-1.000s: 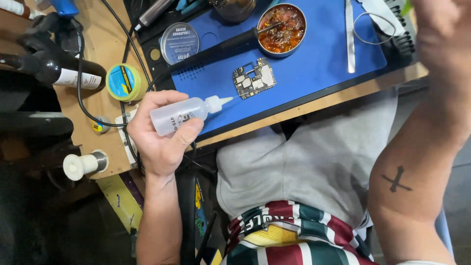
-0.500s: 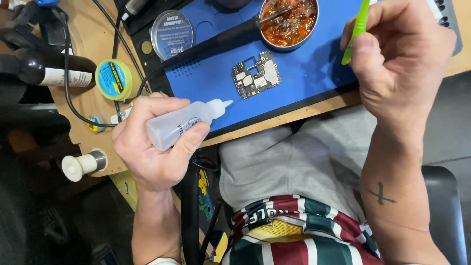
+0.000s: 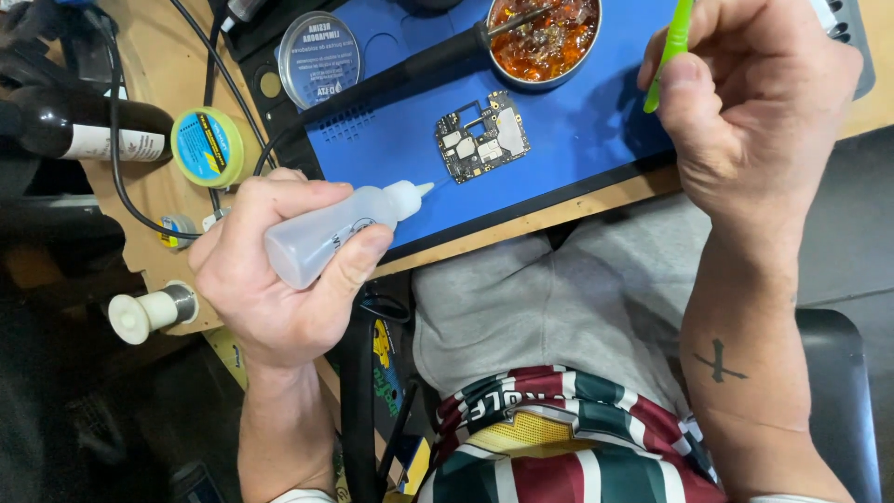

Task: Soldering and cleaning components on a small circuit board using a soldering iron, flux, and a brush.

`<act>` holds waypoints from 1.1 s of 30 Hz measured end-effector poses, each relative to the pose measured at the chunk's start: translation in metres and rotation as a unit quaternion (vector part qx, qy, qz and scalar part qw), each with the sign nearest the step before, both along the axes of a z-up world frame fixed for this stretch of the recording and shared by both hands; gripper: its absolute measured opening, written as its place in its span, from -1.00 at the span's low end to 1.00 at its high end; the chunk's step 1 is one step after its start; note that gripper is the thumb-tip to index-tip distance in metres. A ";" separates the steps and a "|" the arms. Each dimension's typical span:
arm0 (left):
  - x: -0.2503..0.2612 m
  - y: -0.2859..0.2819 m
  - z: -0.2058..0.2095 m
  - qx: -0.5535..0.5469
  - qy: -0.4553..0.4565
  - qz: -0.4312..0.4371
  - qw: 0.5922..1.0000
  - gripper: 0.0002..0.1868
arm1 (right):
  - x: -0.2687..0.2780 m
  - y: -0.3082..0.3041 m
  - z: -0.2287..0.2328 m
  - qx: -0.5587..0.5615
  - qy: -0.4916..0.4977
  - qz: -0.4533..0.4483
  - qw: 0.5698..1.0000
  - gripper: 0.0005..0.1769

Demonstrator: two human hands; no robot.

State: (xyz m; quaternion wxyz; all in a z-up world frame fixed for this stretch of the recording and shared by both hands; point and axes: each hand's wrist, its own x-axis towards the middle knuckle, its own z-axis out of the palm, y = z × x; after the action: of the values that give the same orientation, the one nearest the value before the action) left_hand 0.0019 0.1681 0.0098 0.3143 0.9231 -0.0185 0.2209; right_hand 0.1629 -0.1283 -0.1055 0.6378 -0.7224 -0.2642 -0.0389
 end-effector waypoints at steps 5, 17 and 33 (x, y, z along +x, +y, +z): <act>-0.004 0.000 0.003 0.008 -0.002 0.003 1.000 -0.54 | 0.001 -0.001 0.000 -0.005 -0.007 0.000 1.000 -0.91; -0.033 0.012 -0.031 -0.177 0.025 0.062 0.982 -0.44 | -0.003 0.000 0.004 0.037 0.010 0.004 0.999 -0.70; 0.009 0.011 -0.059 -0.264 -0.049 0.123 0.956 -0.46 | -0.053 0.035 0.039 0.034 0.037 0.112 0.992 -0.73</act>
State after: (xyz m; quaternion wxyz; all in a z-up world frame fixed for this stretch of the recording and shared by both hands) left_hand 0.0107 0.1795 -0.0495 0.5157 0.7906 0.1385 0.2997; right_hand 0.1095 -0.0930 -0.0668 0.6717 -0.6671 -0.3182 0.0503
